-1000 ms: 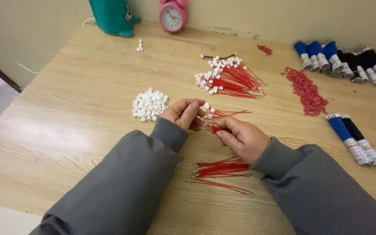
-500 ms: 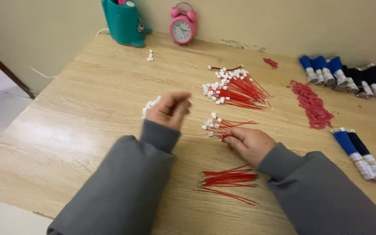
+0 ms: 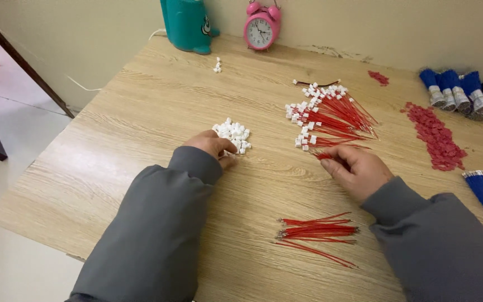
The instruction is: Assembling small white plastic connectors onto red wires on a wooden desk.
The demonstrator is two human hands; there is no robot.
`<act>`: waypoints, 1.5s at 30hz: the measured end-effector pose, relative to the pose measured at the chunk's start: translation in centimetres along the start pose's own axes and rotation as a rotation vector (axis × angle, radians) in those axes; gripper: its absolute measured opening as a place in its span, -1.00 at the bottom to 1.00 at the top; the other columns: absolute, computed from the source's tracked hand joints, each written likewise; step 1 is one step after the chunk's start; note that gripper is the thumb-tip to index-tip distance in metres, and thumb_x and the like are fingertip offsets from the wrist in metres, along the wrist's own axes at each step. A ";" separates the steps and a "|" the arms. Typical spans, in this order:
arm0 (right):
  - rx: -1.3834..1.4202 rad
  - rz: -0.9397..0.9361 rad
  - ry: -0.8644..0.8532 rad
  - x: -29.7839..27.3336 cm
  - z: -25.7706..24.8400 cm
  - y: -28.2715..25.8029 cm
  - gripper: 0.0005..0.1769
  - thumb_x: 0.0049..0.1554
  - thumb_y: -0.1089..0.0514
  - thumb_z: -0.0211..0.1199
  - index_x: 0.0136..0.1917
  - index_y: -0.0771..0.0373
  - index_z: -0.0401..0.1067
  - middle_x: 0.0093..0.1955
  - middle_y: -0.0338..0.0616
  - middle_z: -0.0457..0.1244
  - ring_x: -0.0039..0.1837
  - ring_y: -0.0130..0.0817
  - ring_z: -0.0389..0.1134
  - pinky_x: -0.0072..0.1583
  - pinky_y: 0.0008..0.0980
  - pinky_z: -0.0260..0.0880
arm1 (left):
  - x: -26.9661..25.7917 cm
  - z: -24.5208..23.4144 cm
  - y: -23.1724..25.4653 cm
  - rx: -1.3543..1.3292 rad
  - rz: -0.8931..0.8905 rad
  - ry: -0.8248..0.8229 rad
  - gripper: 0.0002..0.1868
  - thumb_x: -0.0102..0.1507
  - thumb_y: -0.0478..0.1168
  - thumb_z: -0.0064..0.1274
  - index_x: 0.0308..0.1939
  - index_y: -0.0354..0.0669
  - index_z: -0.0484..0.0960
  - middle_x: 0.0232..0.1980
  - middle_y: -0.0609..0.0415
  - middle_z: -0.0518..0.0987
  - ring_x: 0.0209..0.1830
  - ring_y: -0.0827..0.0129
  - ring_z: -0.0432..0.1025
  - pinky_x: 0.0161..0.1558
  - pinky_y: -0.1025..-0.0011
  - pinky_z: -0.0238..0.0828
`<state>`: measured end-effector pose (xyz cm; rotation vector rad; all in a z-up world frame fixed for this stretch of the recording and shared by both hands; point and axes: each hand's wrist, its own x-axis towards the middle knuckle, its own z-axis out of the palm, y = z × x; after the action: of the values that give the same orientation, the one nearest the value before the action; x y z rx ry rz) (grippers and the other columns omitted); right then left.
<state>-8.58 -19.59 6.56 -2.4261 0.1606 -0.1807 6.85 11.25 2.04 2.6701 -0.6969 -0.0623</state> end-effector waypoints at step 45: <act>0.503 -0.075 0.070 -0.3 0.5 -0.2 -0.88 0.06 0.15 0.35 -0.16 0.24 0.53 -0.40 -0.25 0.29 -0.23 -0.51 0.20 -0.13 -0.55 0.29 | -0.3 5.9 13.7 -1.463 -0.016 -0.111 -0.78 0.21 -0.34 0.15 -0.09 -0.38 0.62 -0.39 -0.21 0.59 -0.44 0.27 0.56 -0.33 0.39 0.66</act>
<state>-8.81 -19.08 6.27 -1.9267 0.0469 -0.3012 -0.56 -1.70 1.59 1.2613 -0.3745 -0.5039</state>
